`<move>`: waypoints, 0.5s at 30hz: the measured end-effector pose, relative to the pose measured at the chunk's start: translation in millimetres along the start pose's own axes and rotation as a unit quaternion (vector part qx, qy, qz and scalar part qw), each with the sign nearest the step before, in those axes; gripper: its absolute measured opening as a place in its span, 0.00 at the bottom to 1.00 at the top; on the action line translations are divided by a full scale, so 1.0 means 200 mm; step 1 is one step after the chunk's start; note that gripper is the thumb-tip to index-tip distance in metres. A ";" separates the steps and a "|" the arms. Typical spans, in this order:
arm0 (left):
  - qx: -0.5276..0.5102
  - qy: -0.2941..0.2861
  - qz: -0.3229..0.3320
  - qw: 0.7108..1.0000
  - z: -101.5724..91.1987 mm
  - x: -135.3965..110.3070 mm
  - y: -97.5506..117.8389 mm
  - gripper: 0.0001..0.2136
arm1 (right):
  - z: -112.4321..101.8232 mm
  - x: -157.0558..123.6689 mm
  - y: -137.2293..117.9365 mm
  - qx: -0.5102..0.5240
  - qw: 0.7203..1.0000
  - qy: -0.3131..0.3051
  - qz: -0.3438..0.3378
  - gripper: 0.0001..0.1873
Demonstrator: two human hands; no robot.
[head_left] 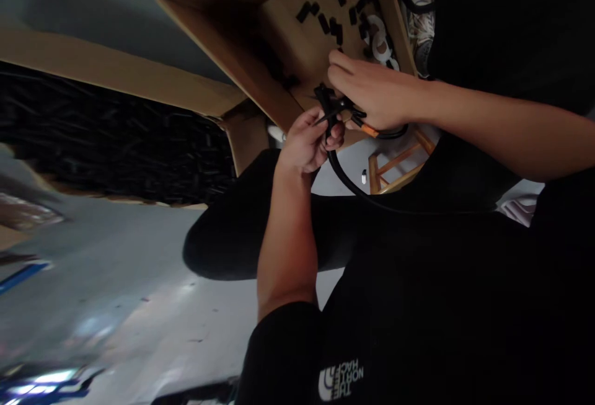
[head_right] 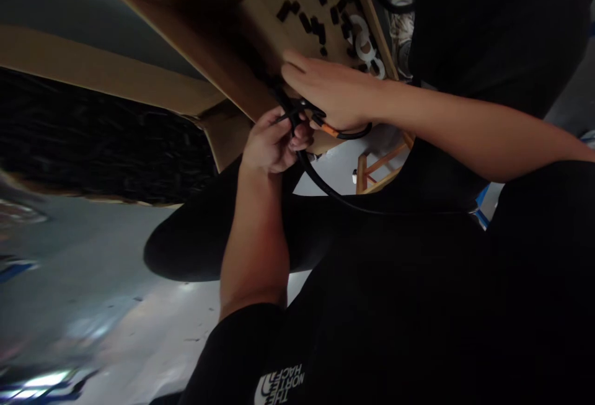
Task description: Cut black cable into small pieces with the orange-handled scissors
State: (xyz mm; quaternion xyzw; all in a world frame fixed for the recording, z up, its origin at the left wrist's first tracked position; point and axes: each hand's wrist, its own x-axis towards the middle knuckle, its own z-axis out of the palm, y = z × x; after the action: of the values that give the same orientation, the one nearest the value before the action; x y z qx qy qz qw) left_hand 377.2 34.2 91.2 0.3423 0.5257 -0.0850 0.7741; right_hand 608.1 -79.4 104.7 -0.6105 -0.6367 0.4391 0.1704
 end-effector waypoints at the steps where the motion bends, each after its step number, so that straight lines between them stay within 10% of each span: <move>1: -0.015 -0.010 -0.005 1.000 -0.01 -0.01 -0.01 0.22 | -0.02 -0.01 -0.01 -0.001 1.000 -0.015 -0.017 0.37; 15: 0.007 0.073 0.109 0.991 0.02 0.10 -0.08 0.26 | -0.08 -0.05 -0.03 0.001 0.992 -0.071 0.100 0.27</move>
State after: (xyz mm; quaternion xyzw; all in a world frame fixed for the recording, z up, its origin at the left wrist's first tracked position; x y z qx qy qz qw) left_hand 380.5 25.1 68.0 0.4082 0.5400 0.0209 0.7357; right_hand 619.2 -82.9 121.8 -0.6384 -0.5824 0.4967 0.0810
